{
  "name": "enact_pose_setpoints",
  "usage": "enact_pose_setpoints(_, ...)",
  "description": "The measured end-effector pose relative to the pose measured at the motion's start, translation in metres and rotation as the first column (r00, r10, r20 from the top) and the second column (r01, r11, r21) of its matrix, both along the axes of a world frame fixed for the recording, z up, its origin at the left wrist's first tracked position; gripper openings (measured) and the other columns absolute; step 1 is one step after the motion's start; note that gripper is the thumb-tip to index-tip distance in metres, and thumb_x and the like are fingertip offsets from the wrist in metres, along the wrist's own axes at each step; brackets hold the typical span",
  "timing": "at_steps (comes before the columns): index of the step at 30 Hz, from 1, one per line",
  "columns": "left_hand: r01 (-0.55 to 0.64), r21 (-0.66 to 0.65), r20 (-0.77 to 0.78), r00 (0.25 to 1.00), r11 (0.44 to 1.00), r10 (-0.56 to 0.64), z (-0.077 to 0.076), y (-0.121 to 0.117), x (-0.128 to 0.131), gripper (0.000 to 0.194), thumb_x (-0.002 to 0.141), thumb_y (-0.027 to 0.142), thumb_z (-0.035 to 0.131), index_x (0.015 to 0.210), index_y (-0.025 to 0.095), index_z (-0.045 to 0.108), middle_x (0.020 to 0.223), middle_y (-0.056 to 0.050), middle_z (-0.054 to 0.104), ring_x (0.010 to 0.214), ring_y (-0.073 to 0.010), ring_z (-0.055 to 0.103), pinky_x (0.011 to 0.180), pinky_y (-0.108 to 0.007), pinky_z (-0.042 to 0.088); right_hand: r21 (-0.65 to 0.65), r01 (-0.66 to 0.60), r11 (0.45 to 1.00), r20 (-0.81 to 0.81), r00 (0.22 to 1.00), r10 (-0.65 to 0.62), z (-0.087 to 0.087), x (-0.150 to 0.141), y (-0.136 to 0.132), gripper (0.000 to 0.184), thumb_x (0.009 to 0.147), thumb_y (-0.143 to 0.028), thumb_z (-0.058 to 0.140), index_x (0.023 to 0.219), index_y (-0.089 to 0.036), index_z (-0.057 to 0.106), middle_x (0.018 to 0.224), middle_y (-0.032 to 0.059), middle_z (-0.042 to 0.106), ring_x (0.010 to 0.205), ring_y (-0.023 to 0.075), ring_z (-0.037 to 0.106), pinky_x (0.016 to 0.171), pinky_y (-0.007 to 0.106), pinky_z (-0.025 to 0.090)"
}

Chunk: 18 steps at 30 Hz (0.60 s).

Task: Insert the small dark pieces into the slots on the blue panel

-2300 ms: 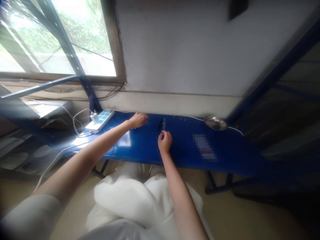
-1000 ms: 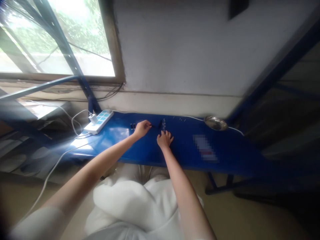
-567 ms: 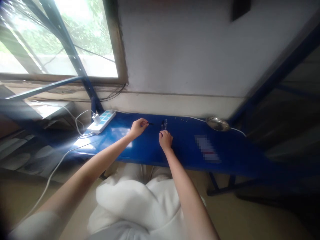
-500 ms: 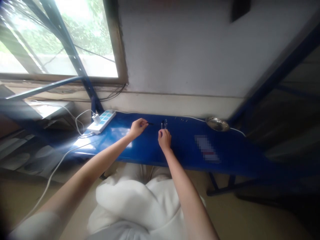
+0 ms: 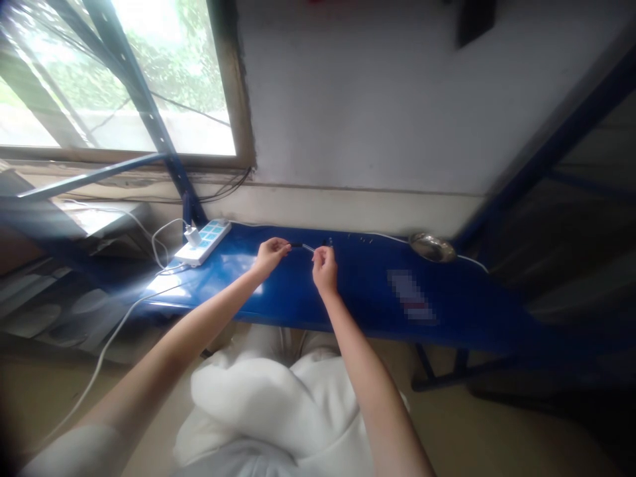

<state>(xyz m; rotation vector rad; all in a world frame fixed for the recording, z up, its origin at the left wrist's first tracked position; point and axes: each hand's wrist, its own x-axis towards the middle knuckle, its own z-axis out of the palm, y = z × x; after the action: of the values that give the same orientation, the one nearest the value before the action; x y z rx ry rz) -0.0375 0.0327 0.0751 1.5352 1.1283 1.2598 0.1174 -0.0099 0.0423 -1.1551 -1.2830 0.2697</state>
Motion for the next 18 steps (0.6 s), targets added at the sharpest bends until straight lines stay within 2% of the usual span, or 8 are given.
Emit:
enact_pose_setpoints(6,0.013,-0.023,0.049,0.999,1.0,-0.012,0.0,0.001,-0.001,0.018,0.071,0.024,0.063,0.083,0.011,0.061,0.068,-0.004,0.064,0.058,-0.0098,0.057,0.058,-0.023,0.047,-0.045,-0.076,0.996,0.004,0.997,0.077,0.001,0.005,0.003,0.016,0.084,-0.037,0.041,0.084,-0.021,0.042,0.064,-0.0022,0.051,0.06,0.0116,0.053,0.061,0.026,0.046)
enact_pose_setpoints(9,0.065,-0.029,0.113,0.992,0.997,-0.061,0.003,-0.003,-0.001,0.023,0.074,0.024,0.061,0.091,0.01,0.061,0.077,-0.008,0.066,0.062,-0.0103,0.059,0.063,-0.024,0.048,-0.06,-0.132,0.989,-0.003,0.991,0.132,0.004,0.007,0.004,0.017,0.082,-0.037,0.043,0.086,-0.02,0.043,0.065,-0.0017,0.052,0.061,0.012,0.054,0.06,0.026,0.046)
enact_pose_setpoints(13,0.151,-0.054,0.112,0.983,0.987,-0.144,0.01,-0.012,0.002,0.029,0.073,0.031,0.063,0.094,0.011,0.063,0.084,-0.009,0.068,0.063,-0.0099,0.059,0.062,-0.023,0.048,-0.061,-0.176,0.983,-0.008,0.984,0.176,0.008,0.006,0.004,0.019,0.083,-0.037,0.044,0.09,-0.02,0.044,0.067,-0.0008,0.054,0.062,0.0124,0.055,0.061,0.027,0.046)
enact_pose_setpoints(18,0.168,-0.076,0.106,0.981,0.983,-0.16,0.014,-0.016,0.006,0.034,0.067,0.036,0.068,0.089,0.011,0.064,0.075,-0.006,0.066,0.062,-0.0101,0.058,0.058,-0.022,0.046,-0.047,-0.163,0.986,-0.031,0.986,0.161,0.012,0.003,0.004,0.021,0.084,-0.039,0.041,0.091,-0.02,0.045,0.064,-0.0019,0.052,0.059,0.0114,0.053,0.06,0.026,0.046)
